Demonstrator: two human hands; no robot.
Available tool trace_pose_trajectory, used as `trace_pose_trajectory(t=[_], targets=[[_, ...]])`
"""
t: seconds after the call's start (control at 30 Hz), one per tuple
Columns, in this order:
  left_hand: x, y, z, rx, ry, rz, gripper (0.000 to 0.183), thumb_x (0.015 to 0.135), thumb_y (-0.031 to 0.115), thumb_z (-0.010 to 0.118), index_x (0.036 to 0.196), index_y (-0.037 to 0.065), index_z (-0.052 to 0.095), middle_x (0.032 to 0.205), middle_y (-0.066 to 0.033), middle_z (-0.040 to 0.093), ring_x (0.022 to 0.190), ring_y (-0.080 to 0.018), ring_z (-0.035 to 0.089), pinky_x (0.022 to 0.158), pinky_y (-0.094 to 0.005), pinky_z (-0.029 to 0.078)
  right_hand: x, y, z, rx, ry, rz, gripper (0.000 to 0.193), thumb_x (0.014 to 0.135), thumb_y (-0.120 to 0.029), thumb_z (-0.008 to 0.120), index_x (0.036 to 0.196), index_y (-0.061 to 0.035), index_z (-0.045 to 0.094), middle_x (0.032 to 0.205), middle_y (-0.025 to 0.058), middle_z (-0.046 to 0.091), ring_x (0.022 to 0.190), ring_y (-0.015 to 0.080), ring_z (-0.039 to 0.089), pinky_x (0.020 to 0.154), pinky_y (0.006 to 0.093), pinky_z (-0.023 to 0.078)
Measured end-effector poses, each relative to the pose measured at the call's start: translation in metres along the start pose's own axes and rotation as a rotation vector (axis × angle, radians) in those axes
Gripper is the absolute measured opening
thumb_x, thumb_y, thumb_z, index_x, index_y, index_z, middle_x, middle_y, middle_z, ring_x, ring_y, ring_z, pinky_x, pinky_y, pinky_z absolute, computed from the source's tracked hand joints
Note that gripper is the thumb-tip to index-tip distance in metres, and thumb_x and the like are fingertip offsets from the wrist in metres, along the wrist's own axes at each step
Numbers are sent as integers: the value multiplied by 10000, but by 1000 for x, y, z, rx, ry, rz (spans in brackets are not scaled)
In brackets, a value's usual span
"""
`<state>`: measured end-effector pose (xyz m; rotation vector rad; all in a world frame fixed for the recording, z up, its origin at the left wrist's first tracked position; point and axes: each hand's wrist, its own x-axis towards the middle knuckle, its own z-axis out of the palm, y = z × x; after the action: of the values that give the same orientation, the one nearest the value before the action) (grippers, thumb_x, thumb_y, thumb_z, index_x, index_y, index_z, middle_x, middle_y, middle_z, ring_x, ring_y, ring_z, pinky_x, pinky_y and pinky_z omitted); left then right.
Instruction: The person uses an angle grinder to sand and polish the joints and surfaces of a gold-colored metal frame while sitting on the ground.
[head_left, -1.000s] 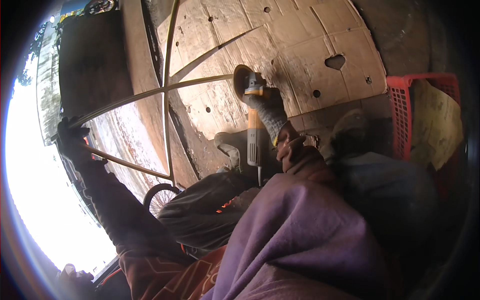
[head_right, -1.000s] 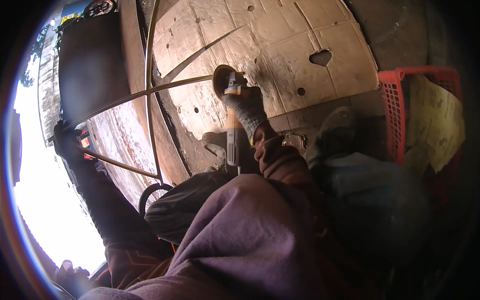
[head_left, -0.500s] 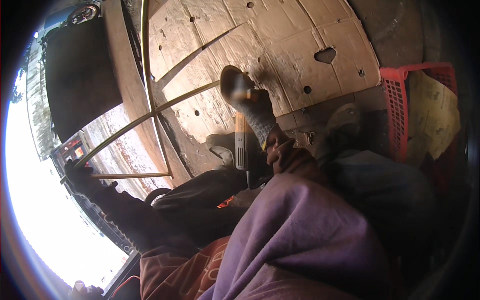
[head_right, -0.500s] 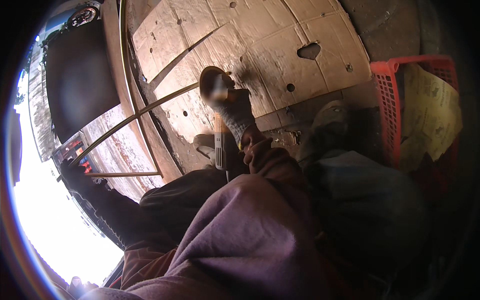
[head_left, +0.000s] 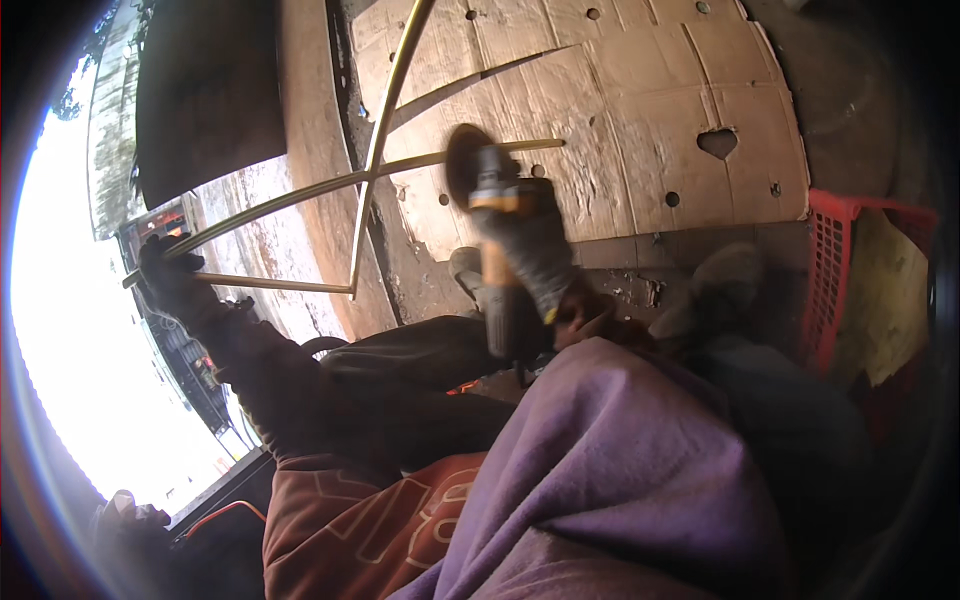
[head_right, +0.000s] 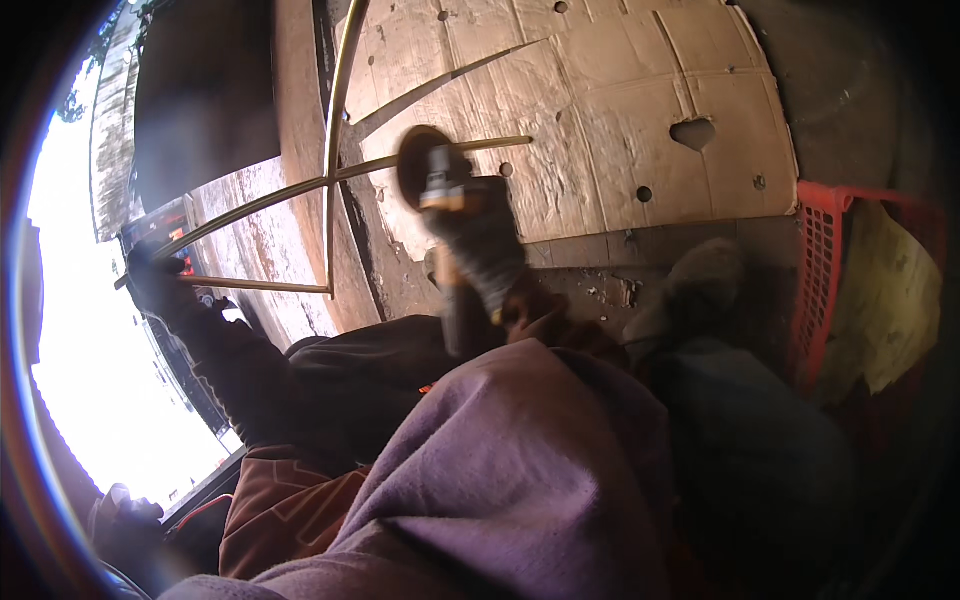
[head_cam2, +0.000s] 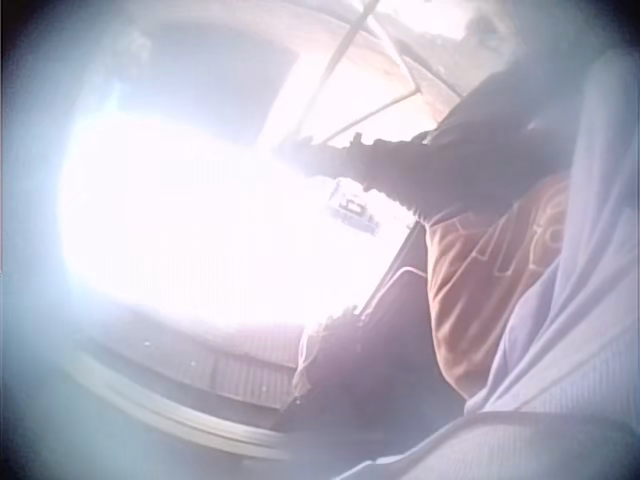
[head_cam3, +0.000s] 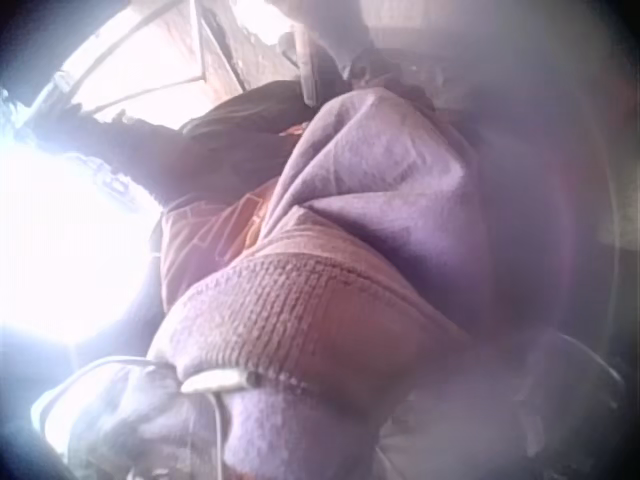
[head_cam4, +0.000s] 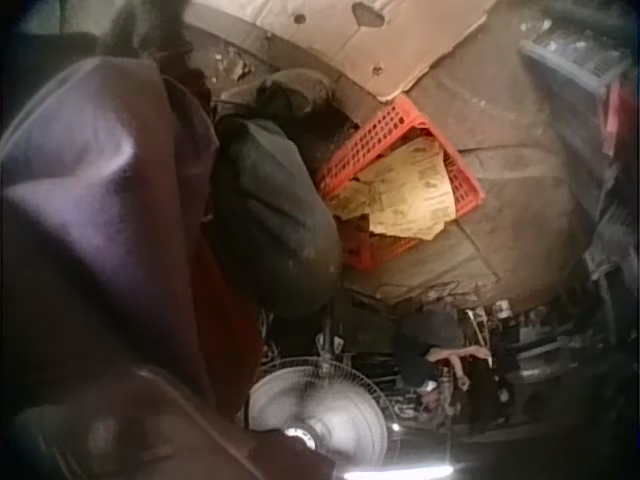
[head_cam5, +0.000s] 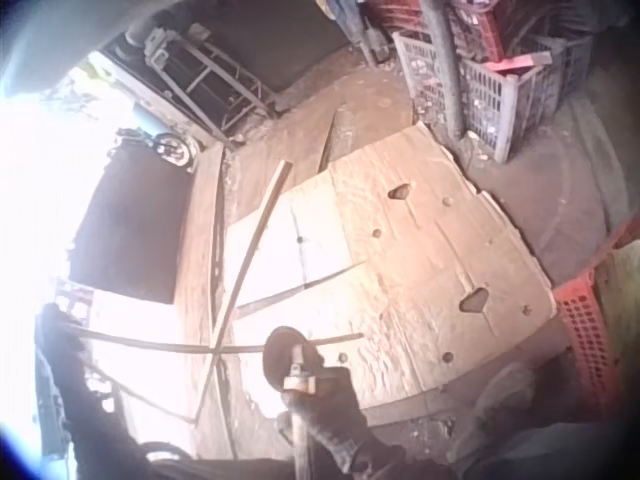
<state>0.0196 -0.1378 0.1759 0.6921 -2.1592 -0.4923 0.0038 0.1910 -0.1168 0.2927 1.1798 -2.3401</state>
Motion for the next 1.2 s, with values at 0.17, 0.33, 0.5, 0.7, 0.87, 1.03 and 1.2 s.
trace_pose_trajectory(t=[0.17, 0.33, 0.5, 0.7, 0.87, 1.03, 1.2], targets=[[-10, -5, 0, -7, -100, 268, 376, 1006, 309, 527, 1126, -18, 669, 865, -143, 721, 609, -194, 661, 544, -288, 518, -19, 6, 41, 171, 172, -164, 129, 790, -77, 758, 856, 5, 685, 752, -7, 641, 693, 77, 581, 594, 280, 460], [-15, 0, 3, -31, -78, 152, 367, 1019, 277, 501, 1138, -36, 650, 899, -160, 719, 692, -224, 700, 599, -316, 565, 23, 24, -67, -100, 110, 167, 282, 764, -239, 832, 912, -29, 716, 714, 69, 690, 592, 167, 680, 538, 319, 571], [17, -40, -19, -186, -140, 82, 353, 972, 273, 564, 1094, -48, 646, 885, -200, 715, 670, -249, 685, 591, -318, 553, 0, 47, -18, -168, 239, -211, 448, 731, -182, 863, 1081, -38, 624, 888, 41, 690, 784, 109, 655, 677, 298, 541], [0, 9, 7, -266, -51, -30, 324, 889, 273, 645, 931, -46, 687, 783, -188, 710, 583, -230, 647, 558, -305, 505, 2, 44, -16, -59, 181, -73, 464, 706, -183, 873, 1061, -33, 614, 888, 50, 693, 789, 128, 662, 675, 311, 547], [1, 5, 9, -171, -37, -48, 311, 873, 263, 640, 929, -39, 688, 808, -171, 708, 616, -222, 641, 577, -306, 502, 16, 33, -54, -142, 413, 154, 357, 672, -207, 882, 897, -25, 673, 808, 66, 704, 702, 153, 675, 652, 330, 553], [5, -9, 4, -268, -118, 47, 326, 867, 260, 637, 939, -54, 688, 853, -180, 704, 654, -224, 645, 617, -312, 505, 25, 36, -71, -96, 290, 184, 405, 668, -261, 888, 912, -19, 673, 839, 63, 708, 730, 163, 683, 671, 337, 556], [19, -10, 6, -425, -112, 62, 304, 892, 143, 596, 1042, -107, 683, 1040, -192, 690, 1033, -279, 672, 930, -444, 590, 35, 51, -78, -177, 364, 172, 342, 689, -267, 874, 891, -37, 723, 818, 55, 720, 754, 156, 694, 674, 340, 552]])
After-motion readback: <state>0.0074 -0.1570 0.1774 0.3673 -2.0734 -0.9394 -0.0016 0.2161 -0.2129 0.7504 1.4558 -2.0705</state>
